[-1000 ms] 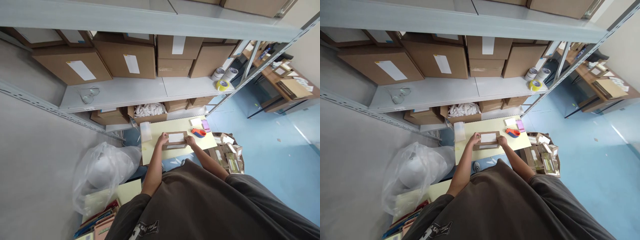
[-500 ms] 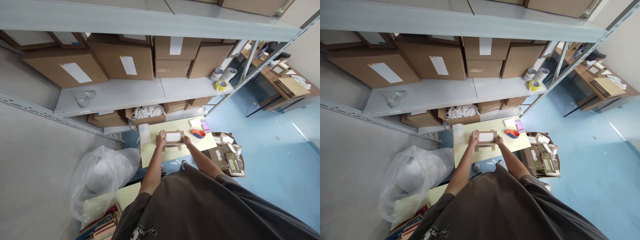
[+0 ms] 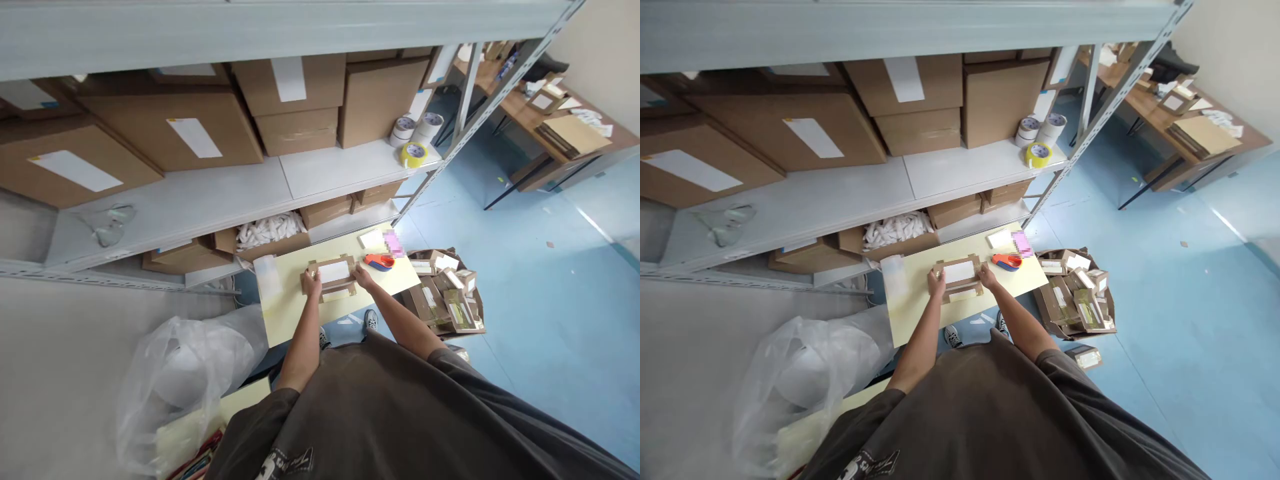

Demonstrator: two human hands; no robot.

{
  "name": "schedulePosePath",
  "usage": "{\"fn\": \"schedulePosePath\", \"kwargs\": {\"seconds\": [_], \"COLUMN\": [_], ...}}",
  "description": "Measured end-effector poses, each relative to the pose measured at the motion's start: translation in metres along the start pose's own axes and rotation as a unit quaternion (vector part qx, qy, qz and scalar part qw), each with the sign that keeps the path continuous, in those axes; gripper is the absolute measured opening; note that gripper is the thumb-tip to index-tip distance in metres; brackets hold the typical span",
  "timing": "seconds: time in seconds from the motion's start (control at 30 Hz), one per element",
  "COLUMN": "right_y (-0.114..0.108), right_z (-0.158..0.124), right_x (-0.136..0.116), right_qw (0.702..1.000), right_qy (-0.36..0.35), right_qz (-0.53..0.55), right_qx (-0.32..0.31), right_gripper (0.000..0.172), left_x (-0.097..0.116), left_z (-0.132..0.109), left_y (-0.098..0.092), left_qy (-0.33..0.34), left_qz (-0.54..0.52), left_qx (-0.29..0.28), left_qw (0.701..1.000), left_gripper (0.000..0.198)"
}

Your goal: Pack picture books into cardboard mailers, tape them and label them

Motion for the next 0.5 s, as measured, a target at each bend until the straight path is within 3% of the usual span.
{"fn": "schedulePosePath", "kwargs": {"seconds": [0.2, 0.33, 0.43, 0.5], "right_y": [-0.075, -0.124, -0.145, -0.147], "right_z": [0.004, 0.015, 0.027, 0.035], "right_x": [0.022, 0.043, 0.06, 0.068], "right_qw": [0.995, 0.993, 0.992, 0.992], "right_qy": [-0.043, -0.076, -0.088, -0.102], "right_qz": [-0.023, -0.042, -0.048, -0.053], "right_qx": [0.086, 0.085, 0.073, 0.051], "right_gripper": [0.06, 0.06, 0.055, 0.051], "left_x": [0.009, 0.014, 0.013, 0.009], "left_z": [-0.002, -0.008, -0.011, -0.009], "left_y": [-0.001, 0.007, 0.011, 0.012], "left_qy": [-0.036, -0.072, -0.084, -0.088], "left_qz": [0.009, 0.001, -0.023, -0.027], "left_qx": [0.004, -0.003, 0.008, 0.008], "left_qw": [0.999, 0.997, 0.996, 0.996], "left_gripper": [0.054, 0.056, 0.058, 0.059]}}
Point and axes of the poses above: each hand's wrist, its own z-axis towards the middle knuckle, its own y-axis out of the palm, x = y × z, the point moved 6 cm from there along z, towards the middle knuckle, and after that the axes turned 3 degrees about -y, right-handed, at the moved point
